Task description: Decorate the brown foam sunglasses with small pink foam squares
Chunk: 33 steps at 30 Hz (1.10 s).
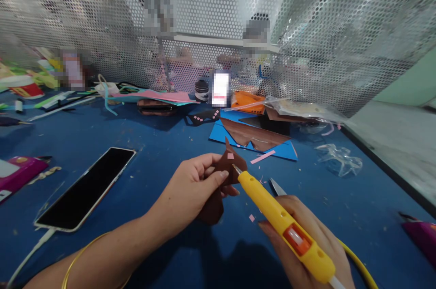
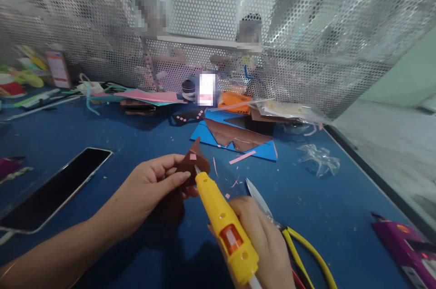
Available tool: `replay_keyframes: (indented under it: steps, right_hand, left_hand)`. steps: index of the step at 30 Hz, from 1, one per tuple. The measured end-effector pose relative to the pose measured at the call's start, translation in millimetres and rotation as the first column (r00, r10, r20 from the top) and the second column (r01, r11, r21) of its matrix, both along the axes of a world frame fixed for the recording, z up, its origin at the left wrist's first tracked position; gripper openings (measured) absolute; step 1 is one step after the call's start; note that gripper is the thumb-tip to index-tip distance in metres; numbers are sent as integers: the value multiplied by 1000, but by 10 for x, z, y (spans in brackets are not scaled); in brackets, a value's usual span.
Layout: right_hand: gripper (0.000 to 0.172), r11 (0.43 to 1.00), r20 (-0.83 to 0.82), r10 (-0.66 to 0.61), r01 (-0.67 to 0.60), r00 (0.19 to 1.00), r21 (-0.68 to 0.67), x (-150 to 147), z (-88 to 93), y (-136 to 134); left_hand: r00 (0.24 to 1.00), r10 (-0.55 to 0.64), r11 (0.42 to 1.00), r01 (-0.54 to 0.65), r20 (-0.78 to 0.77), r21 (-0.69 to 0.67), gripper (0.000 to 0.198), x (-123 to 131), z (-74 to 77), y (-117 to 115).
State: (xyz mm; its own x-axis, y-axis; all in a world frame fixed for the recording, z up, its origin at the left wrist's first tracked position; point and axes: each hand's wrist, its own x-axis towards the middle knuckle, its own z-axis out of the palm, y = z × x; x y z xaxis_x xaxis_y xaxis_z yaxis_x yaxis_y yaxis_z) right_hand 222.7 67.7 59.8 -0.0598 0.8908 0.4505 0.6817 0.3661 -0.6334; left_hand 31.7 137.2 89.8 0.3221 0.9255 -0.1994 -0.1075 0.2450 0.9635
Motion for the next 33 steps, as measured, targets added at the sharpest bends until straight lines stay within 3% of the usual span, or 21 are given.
replay_keyframes:
  steps: [33]
  right_hand:
    - [22, 1000, 12, -5, 5, 1000, -20, 7, 18, -3]
  left_hand:
    - [999, 25, 1000, -25, 29, 0, 18, 25, 23, -3]
